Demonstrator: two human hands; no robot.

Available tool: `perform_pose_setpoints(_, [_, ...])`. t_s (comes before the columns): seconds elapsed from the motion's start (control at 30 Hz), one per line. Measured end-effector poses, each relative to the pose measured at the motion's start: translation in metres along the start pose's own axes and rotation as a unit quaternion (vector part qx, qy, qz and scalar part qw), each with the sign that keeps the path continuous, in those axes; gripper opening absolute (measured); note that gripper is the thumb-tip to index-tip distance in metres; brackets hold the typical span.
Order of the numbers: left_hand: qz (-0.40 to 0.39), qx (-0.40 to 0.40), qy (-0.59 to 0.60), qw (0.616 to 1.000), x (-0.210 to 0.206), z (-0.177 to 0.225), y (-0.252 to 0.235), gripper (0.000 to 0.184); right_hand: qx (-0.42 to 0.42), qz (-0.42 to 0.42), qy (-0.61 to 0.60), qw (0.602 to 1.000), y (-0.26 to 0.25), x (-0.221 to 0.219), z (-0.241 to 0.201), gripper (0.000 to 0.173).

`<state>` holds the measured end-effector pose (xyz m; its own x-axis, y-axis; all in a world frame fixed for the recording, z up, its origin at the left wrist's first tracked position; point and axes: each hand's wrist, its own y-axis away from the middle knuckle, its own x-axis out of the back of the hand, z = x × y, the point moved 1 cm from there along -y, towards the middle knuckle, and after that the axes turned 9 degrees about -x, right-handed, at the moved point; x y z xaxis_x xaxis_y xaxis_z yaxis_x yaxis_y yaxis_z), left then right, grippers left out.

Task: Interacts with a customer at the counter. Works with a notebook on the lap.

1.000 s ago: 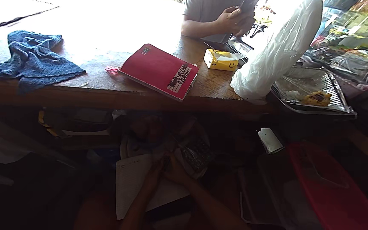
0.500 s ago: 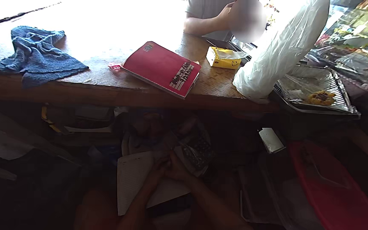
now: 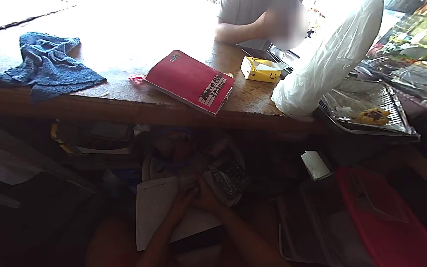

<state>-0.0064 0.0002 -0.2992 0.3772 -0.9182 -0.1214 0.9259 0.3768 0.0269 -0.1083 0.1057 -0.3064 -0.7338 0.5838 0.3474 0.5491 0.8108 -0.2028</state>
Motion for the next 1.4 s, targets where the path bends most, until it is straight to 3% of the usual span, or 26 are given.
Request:
perform_pose_setpoints(0.23, [0.000, 0.009, -0.012, 1.000, 0.000, 0.002, 0.001, 0.029, 0.002, 0.003, -0.002, 1.000, -0.001, 0.000, 0.002, 0.085])
perform_pose_setpoints(0.67, [-0.001, 0.001, 0.007, 1.000, 0.001, 0.000, 0.001, 0.030, -0.029, 0.012, -0.005, 1.000, 0.001, 0.000, 0.004, 0.050])
perform_pose_setpoints(0.9, [0.005, 0.007, -0.001, 1.000, 0.002, -0.006, 0.003, 0.054, -0.044, 0.043, -0.007, 0.998, 0.003, -0.002, 0.004, 0.042])
perform_pose_setpoints(1.1, [-0.019, -0.009, -0.032, 0.999, -0.001, -0.003, 0.009, 0.062, -0.041, 0.036, -0.002, 0.999, 0.004, -0.004, 0.004, 0.043])
perform_pose_setpoints(1.23, [-0.034, -0.032, -0.028, 0.998, 0.002, -0.003, 0.003, 0.067, -0.058, 0.065, 0.009, 0.996, 0.000, 0.000, -0.006, 0.066])
perform_pose_setpoints(1.33, [0.007, 0.012, -0.023, 1.000, -0.001, 0.001, 0.004, 0.057, -0.163, 0.073, 0.011, 0.984, 0.005, 0.002, -0.017, 0.073])
perform_pose_setpoints(1.4, [0.003, 0.033, -0.053, 0.998, -0.003, 0.002, 0.009, 0.061, -0.123, 0.080, 0.021, 0.989, 0.009, 0.003, -0.007, 0.068])
